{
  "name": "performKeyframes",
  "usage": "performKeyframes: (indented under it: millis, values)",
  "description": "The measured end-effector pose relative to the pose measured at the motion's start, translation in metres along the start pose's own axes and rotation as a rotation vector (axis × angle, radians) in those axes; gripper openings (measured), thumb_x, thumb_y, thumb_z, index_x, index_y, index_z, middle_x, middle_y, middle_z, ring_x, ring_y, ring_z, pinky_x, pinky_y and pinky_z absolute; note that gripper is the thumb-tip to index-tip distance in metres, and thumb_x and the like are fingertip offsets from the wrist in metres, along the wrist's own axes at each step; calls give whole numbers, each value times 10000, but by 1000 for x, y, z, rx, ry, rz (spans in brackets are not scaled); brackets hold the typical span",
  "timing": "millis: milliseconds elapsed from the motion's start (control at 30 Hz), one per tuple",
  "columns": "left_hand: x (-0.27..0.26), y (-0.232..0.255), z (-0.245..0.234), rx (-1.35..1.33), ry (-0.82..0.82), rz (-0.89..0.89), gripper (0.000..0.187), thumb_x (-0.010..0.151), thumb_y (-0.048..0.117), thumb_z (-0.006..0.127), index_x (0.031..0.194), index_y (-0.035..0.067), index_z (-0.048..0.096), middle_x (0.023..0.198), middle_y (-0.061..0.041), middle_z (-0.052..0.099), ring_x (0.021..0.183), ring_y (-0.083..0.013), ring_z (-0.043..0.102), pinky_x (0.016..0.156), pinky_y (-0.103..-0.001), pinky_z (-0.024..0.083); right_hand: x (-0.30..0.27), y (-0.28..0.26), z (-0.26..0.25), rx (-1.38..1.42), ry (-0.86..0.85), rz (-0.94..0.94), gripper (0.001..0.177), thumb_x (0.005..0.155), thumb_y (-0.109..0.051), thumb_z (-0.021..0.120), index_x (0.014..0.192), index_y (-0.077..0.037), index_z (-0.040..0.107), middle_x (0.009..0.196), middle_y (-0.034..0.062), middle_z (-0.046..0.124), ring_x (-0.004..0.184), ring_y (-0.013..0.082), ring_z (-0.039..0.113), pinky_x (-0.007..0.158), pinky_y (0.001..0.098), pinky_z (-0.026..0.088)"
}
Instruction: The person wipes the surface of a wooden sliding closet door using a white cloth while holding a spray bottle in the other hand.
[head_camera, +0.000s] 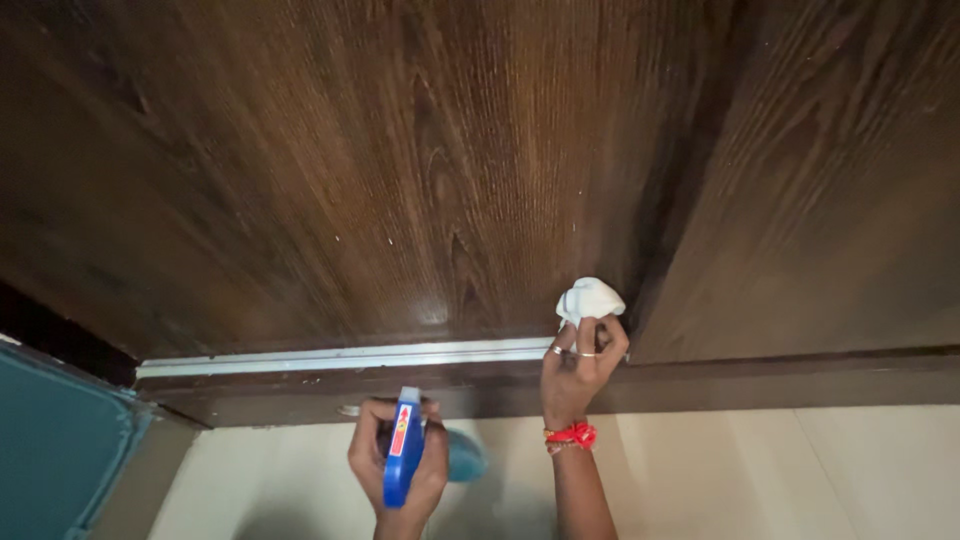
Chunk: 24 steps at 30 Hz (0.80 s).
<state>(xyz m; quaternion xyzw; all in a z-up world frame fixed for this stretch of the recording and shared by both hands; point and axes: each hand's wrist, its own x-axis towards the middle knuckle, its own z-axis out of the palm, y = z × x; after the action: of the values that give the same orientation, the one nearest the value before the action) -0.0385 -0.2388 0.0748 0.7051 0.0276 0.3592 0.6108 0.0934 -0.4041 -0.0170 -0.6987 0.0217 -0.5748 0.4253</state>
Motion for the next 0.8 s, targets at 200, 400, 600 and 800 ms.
performKeyframes:
  millis: [200,400,600,800]
  values:
    - [11,22,-13,22,-52,153,224,725,-41,624,884,26,481,838,-110,712,770,-141,674,752,-267,549,2,2,1,-72,-2,-12,264,909,87,690,1167,37,663,1283,199,501,1017,293,608,861,414,528]
    - [9,22,-5,18,-54,99,232,716,-38,624,875,24,466,806,-108,693,751,-151,645,731,-280,532,4,-2,-2,-27,-16,22,261,928,89,680,1185,41,674,1271,200,506,1026,294,629,850,393,545]
    - [8,20,-6,14,-40,105,292,702,-66,665,905,28,477,858,-112,686,814,-151,678,777,-286,546,5,-3,0,-62,7,-20,250,913,99,685,1158,53,667,1282,200,520,1047,310,630,859,403,541]
    - [6,11,-10,-34,-23,36,244,709,-33,637,884,14,473,814,-122,684,729,-149,669,710,-287,568,3,0,-1,-17,-7,19,266,926,103,676,1188,58,662,1265,198,512,1016,287,640,820,370,551]
